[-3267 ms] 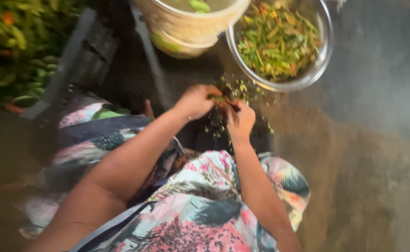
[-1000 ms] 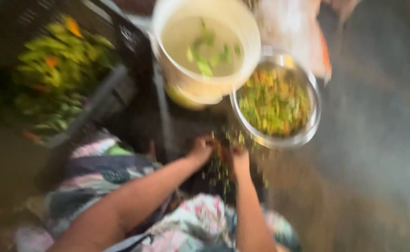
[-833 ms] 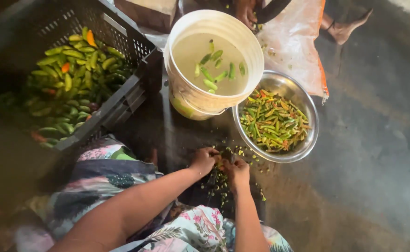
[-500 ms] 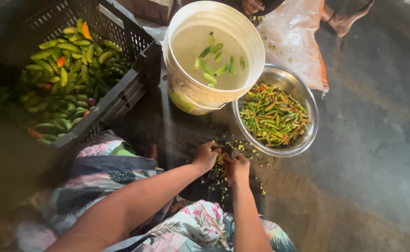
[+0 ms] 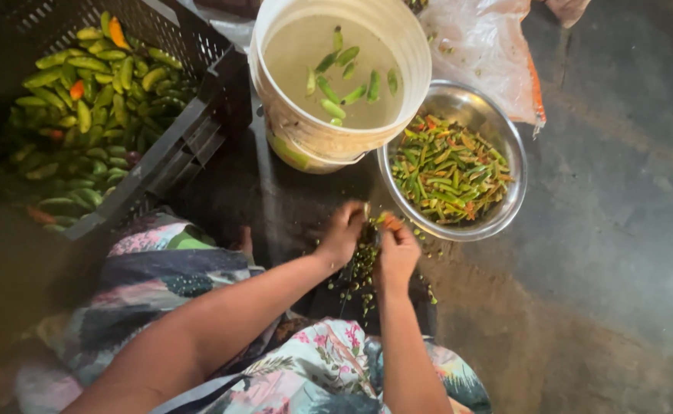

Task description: The person sits on the floor and peels green vegetables by hand, removing the outer skin and placing the peeled pieces into a metal bowl. The person also drops the peels onto the floor and occasionally places whole vegetables into a bucket of water.

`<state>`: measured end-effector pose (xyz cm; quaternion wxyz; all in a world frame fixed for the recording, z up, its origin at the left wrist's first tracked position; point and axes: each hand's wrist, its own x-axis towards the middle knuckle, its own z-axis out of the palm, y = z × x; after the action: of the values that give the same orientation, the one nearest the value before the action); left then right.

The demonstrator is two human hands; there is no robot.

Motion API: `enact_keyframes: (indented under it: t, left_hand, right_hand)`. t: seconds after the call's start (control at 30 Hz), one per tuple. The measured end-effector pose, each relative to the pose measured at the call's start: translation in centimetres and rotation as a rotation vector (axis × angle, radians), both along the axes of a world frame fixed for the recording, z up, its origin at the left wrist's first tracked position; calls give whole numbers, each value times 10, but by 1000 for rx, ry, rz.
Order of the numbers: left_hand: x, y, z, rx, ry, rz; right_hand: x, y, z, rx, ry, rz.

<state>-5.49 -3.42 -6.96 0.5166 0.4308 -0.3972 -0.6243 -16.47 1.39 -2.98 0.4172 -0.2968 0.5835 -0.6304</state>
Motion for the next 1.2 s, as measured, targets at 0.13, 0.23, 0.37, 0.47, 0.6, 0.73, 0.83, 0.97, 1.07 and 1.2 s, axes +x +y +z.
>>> enact_keyframes:
  t: [0.13, 0.23, 0.37, 0.47, 0.6, 0.73, 0.83, 0.97, 1.07, 1.2]
  left_hand:
    - [24, -26, 21, -46, 222, -12]
    - [47, -20, 26, 304, 359, -123]
    - [43, 14, 21, 266, 71, -330]
    - [42, 24, 14, 9, 34, -331]
    - [47, 23, 9, 8, -3, -350]
    - [51, 26, 15, -219, -255, -322]
    - [51, 28, 25, -288, -359, -259]
    - [51, 26, 41, -386, -425, -181]
    - [50, 26, 46, -373, -421, -223]
    - [45, 27, 34, -368, -391, -200]
  right_hand:
    - [-19, 0, 22, 32, 28, -52]
    - [-25, 12, 28, 185, -132, 74]
    - [-16, 38, 26, 211, -23, 172]
    - [-7, 44, 24, 91, 190, 245]
    - [-1, 45, 24, -3, 236, 207]
    - [1, 48, 24, -17, 460, 169]
    - [2, 49, 22, -33, 319, 172]
    - [-1, 46, 12, -28, 388, 141]
    - [-4, 41, 1, -49, 340, 123]
    - [-3, 36, -8, -6, 312, 78]
